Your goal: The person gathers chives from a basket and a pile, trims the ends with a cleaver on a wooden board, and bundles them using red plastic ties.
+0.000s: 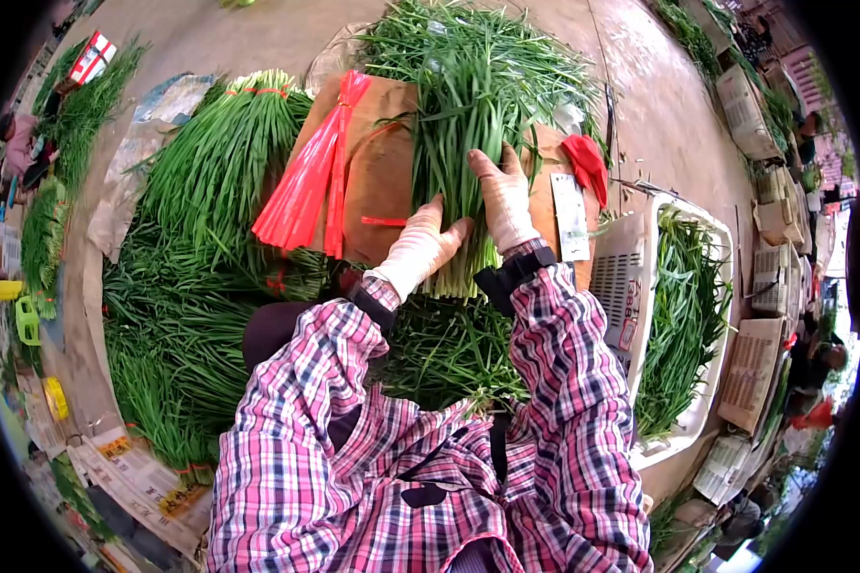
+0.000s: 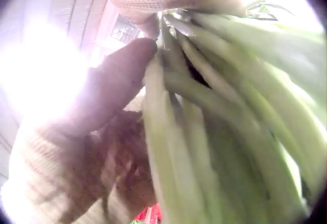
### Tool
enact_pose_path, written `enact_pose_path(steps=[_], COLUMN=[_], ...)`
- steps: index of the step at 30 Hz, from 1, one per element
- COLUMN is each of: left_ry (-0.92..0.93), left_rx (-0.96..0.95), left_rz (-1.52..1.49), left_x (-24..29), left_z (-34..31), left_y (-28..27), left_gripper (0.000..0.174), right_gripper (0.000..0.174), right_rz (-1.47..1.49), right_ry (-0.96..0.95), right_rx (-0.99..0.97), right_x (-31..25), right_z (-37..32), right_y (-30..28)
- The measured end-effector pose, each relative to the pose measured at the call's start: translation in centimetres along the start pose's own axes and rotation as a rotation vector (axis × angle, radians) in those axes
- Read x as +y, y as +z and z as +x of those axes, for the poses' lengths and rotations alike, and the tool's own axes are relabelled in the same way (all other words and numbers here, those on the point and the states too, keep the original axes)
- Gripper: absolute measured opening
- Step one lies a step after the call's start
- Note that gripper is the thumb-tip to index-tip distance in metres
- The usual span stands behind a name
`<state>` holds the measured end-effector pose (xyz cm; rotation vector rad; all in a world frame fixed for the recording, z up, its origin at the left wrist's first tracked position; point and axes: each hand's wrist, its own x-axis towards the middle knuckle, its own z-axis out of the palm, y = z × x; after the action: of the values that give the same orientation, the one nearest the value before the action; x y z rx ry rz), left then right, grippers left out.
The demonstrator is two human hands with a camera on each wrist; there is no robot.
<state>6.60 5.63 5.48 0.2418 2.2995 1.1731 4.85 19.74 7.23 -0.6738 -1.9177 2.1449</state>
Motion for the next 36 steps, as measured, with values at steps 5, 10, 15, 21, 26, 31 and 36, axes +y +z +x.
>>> enact_pose_path(steps=[5,10,15,21,26,31,36], left_ry=[-0.049,-0.031,-0.006,-0.042,-0.014,0.137,0.262], left_rx=[-0.025,-0.031,0.004,0.077,0.224,0.364,0.473], left_rz=[0.072,0.086,0.187,0.152,0.217,0.303,0.334], left_x=[-0.7,0.2,1.7,0.7,0.7,-0.8,-1.8], left_z=[1.5,1.2,1.0,1.1,0.4,-0.7,-1.7], left_y=[0.8,0.2,0.1,1.5,1.4,1.3,1.9], left_gripper=[0.080,0.079,0.076,0.081,0.078,0.065,0.045], right_gripper=[0.080,0.067,0.052,0.059,0.052,0.027,0.030], right_rz=[-0.003,-0.015,-0.356,-0.239,-0.050,-0.013,-0.590], right_ry=[-0.034,-0.134,-0.103,-0.075,-0.126,0.028,-0.089], right_rx=[-0.100,-0.114,0.042,-0.100,0.030,-0.139,-0.542], right_x=[-2.1,-4.9,3.5,6.7,4.3,1.3,6.2], right_z=[-2.2,-6.7,-8.1,-9.2,-11.6,-19.3,-20.8], right_y=[-2.4,-6.8,-9.6,-7.8,-10.9,-10.6,-7.4])
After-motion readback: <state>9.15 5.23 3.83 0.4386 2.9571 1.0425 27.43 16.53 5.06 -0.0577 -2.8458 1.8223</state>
